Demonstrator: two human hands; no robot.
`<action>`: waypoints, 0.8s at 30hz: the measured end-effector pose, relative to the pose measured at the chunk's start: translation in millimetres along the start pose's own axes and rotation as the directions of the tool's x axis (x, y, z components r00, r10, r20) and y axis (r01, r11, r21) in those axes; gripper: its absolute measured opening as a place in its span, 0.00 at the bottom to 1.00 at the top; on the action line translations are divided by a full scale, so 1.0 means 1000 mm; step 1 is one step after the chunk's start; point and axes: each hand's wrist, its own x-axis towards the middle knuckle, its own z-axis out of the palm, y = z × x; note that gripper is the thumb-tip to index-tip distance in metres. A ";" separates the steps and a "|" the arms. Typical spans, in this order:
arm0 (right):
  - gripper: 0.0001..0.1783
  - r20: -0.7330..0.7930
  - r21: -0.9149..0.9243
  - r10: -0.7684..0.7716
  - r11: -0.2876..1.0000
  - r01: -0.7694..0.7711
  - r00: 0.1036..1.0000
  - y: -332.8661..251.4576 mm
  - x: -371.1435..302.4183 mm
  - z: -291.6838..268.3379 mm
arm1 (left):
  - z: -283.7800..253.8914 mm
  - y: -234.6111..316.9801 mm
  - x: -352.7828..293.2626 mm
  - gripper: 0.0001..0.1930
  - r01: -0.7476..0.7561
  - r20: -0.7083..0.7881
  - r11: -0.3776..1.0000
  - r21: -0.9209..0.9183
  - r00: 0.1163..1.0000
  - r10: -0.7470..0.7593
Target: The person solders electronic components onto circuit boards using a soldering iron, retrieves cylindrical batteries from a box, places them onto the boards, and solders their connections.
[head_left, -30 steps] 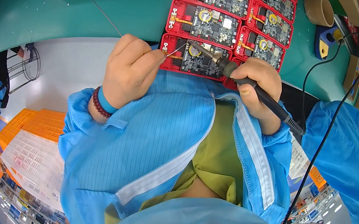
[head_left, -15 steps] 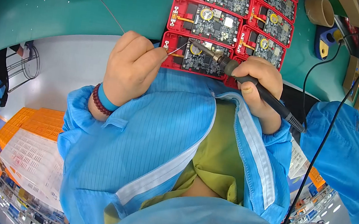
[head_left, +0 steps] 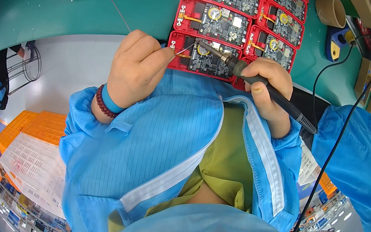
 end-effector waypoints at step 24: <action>0.20 -0.174 0.203 0.062 0.979 -0.026 0.983 -0.004 -0.015 -0.005 | -0.003 -0.002 0.004 0.10 0.019 -0.016 0.999 0.027 1.000 -0.019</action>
